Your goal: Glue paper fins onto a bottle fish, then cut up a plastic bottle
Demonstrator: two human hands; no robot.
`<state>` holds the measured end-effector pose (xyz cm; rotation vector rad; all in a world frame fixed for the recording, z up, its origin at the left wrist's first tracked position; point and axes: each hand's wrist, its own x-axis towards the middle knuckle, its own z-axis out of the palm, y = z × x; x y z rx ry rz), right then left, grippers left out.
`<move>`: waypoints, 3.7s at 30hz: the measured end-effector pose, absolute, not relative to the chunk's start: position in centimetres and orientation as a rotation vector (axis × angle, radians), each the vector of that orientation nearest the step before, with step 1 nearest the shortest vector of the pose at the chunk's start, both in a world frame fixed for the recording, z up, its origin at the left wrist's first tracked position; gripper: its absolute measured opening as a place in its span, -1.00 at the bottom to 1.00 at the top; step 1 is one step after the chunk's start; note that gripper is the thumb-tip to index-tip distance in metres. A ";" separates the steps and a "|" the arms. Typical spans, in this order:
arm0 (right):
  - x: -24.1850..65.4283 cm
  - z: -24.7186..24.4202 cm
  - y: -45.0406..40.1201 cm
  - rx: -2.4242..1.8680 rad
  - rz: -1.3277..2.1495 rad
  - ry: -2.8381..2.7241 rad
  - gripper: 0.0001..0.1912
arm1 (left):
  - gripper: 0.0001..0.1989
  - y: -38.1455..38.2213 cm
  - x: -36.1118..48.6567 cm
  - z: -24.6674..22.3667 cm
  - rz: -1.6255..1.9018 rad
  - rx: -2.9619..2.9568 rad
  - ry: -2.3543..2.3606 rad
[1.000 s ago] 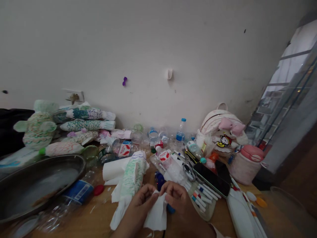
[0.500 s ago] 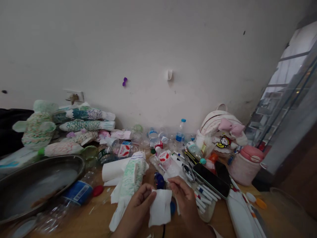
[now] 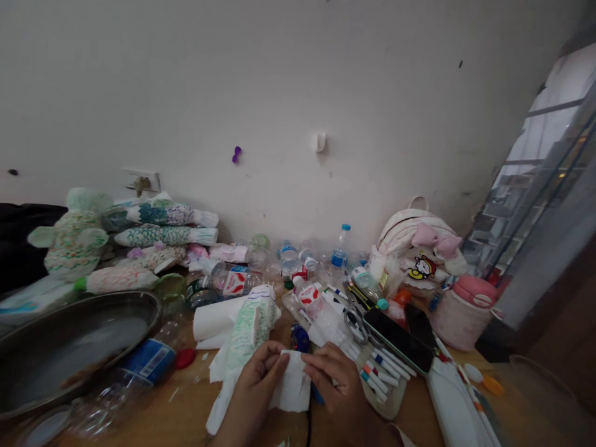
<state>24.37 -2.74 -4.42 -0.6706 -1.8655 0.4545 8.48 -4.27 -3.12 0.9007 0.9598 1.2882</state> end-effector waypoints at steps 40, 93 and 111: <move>23.7 -4.8 -2.9 -0.984 0.721 -1.771 -0.91 | -0.53 -4.4 8.7 -2.9 1.341 0.936 1.000; 23.9 -5.1 -2.4 -1.017 1.051 -1.538 -0.72 | -0.68 -4.8 8.8 -3.6 1.335 0.971 1.010; 23.9 -4.5 -2.2 -1.081 1.139 -1.633 -0.87 | -0.78 -4.9 8.7 -3.5 1.287 1.131 1.065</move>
